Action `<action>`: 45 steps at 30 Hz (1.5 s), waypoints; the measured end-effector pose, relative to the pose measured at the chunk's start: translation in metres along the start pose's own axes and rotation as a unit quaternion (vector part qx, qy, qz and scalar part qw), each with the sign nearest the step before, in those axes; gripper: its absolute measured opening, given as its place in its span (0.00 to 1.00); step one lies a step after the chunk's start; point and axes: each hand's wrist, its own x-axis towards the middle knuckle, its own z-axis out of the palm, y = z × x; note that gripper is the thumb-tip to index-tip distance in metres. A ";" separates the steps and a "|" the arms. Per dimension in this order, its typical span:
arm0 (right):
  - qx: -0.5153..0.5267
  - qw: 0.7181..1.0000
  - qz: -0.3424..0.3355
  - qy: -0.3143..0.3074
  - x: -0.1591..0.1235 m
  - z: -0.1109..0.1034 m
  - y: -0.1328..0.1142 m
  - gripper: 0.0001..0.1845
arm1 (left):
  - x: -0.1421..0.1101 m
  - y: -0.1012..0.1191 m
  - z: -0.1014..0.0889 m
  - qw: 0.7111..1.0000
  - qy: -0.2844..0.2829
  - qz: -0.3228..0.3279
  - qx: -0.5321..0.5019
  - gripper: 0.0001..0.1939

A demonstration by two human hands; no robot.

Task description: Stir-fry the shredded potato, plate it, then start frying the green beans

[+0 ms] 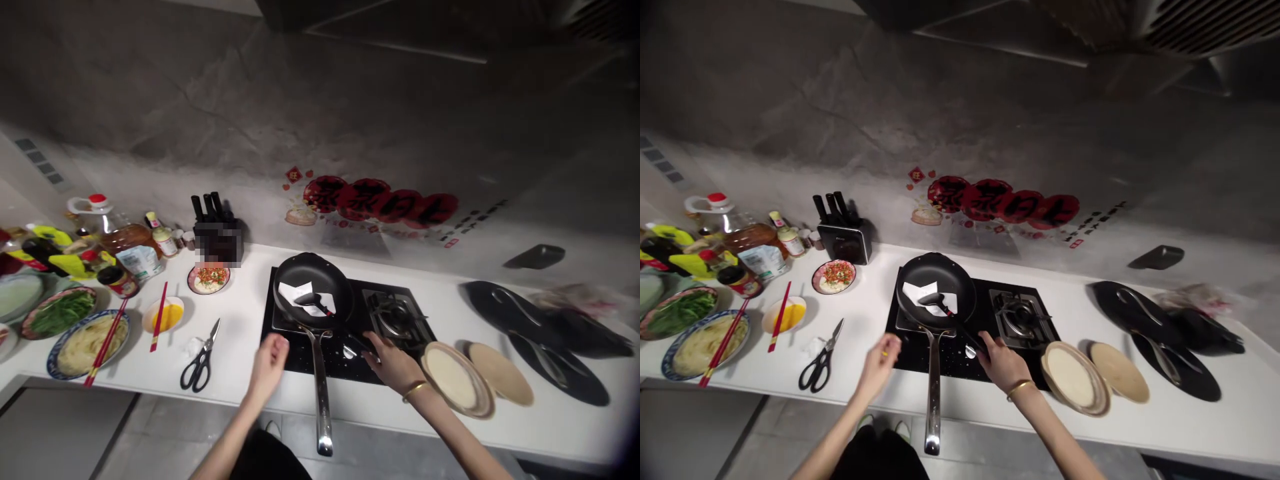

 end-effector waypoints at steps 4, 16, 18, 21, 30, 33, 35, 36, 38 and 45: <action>-0.054 0.998 -0.013 -0.011 0.016 -0.025 -0.017 0.23 | -0.034 -0.034 0.047 0.947 -0.213 -0.225 -0.087 0.28; -0.043 0.997 0.031 -0.050 -0.012 -0.087 -0.031 0.20 | -0.051 -0.021 0.101 0.792 -0.175 -0.410 -0.417 0.26; -0.041 0.998 0.011 -0.040 0.003 -0.070 -0.044 0.21 | -0.052 -0.021 0.102 0.793 -0.162 -0.414 -0.417 0.24; -0.034 0.999 0.004 -0.006 0.035 -0.044 -0.069 0.23 | -0.051 -0.024 0.105 0.793 -0.160 -0.412 -0.419 0.24; 0.004 0.991 -0.114 -0.070 0.047 -0.092 -0.040 0.20 | -0.054 -0.026 0.106 0.806 -0.163 -0.396 -0.410 0.27; -0.047 0.987 -0.087 -0.127 0.033 -0.122 -0.023 0.17 | -0.054 -0.025 0.106 0.805 -0.161 -0.394 -0.413 0.27; -0.083 0.988 -0.017 -0.126 0.034 -0.128 -0.025 0.15 | -0.054 -0.025 0.106 0.806 -0.159 -0.391 -0.415 0.27; -0.092 0.989 0.013 -0.117 0.037 -0.126 -0.029 0.15 | -0.053 -0.026 0.106 0.807 -0.158 -0.389 -0.415 0.27; -0.091 0.990 0.047 -0.096 0.049 -0.114 -0.043 0.16 | -0.053 -0.026 0.106 0.810 -0.155 -0.388 -0.412 0.27; -0.039 0.999 -0.022 -0.028 0.077 -0.073 -0.076 0.23 | -0.051 -0.028 0.107 0.812 -0.163 -0.390 -0.402 0.28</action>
